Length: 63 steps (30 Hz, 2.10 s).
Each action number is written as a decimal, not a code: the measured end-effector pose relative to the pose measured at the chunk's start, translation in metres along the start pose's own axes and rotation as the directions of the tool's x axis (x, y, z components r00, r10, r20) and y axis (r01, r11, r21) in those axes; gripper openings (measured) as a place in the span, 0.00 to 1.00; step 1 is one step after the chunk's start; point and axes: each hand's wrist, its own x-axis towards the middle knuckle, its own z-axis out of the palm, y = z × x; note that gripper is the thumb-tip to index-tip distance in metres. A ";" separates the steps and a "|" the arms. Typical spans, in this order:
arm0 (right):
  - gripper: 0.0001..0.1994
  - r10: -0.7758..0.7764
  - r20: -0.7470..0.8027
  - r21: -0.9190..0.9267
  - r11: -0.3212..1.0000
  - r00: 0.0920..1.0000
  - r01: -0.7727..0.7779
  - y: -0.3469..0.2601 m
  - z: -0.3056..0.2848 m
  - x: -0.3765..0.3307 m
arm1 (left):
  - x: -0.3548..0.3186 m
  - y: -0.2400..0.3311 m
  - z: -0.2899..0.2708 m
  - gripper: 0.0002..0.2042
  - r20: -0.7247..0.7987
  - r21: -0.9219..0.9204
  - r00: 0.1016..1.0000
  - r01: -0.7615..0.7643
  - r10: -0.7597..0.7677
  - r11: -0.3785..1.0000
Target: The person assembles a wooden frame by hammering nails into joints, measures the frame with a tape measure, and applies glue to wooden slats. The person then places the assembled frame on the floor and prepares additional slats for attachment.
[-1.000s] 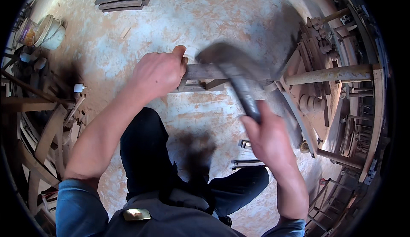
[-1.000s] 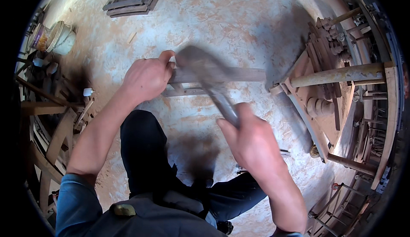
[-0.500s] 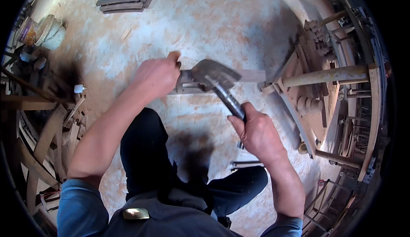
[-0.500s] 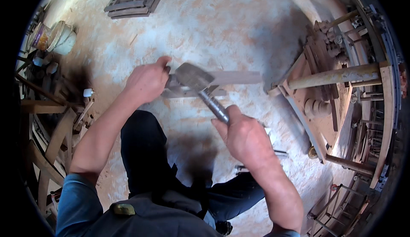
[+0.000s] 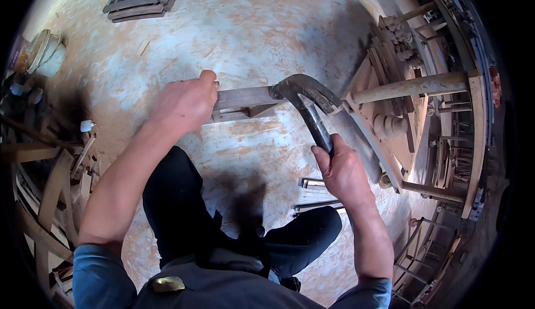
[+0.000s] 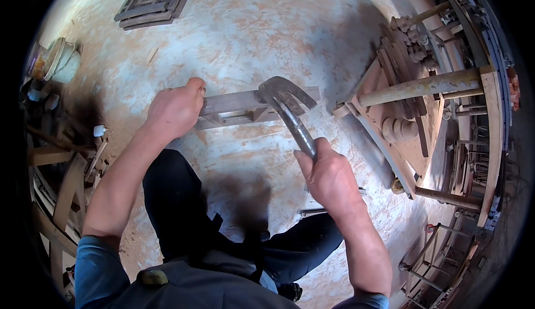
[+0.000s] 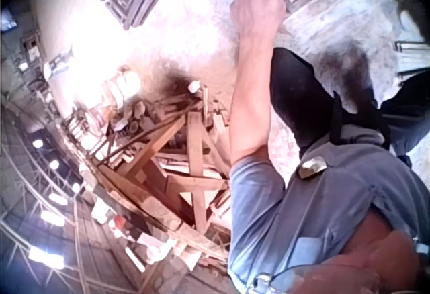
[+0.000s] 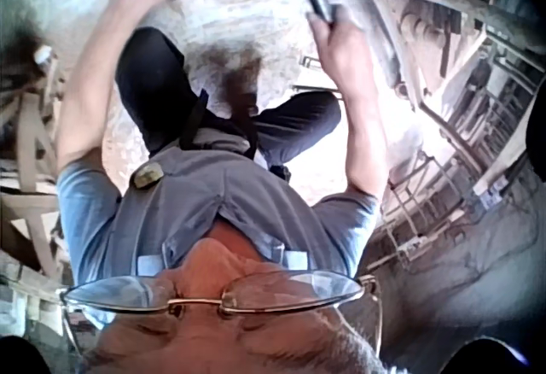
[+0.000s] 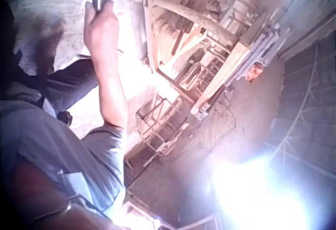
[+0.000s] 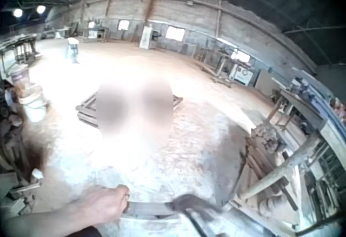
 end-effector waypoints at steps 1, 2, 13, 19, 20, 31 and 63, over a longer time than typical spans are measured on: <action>0.13 0.025 0.001 0.026 0.999 1.000 -0.025 0.003 -0.003 -0.002 | 0.001 0.003 -0.001 0.13 0.002 0.003 1.000 0.003 -0.003 1.000; 0.13 0.043 0.006 0.060 0.997 0.999 -0.043 -0.001 -0.006 0.000 | 0.003 0.003 -0.001 0.13 0.004 0.014 1.000 0.016 -0.016 1.000; 0.16 0.109 0.000 0.081 0.991 0.994 -0.108 0.014 -0.008 0.006 | 0.007 0.003 0.002 0.13 -0.028 0.061 1.000 0.000 0.002 0.998; 0.13 0.173 -0.120 0.390 0.914 0.978 -0.114 0.002 -0.019 -0.007 | 0.002 -0.003 0.003 0.13 -0.028 0.073 1.000 0.003 -0.001 0.997; 0.13 0.199 -0.112 0.445 0.886 0.974 -0.130 0.008 -0.008 -0.007 | 0.003 -0.001 0.004 0.13 -0.035 0.072 0.999 -0.008 0.010 0.997; 0.18 0.023 -0.074 0.097 0.995 0.997 -0.016 0.023 0.010 0.009 | 0.006 -0.007 -0.005 0.15 -0.082 0.006 0.996 0.032 -0.031 0.999; 0.20 -0.261 0.032 0.118 0.960 0.965 0.256 -0.058 0.001 0.009 | 0.004 -0.019 0.010 0.19 -0.166 0.046 0.978 0.136 -0.127 0.990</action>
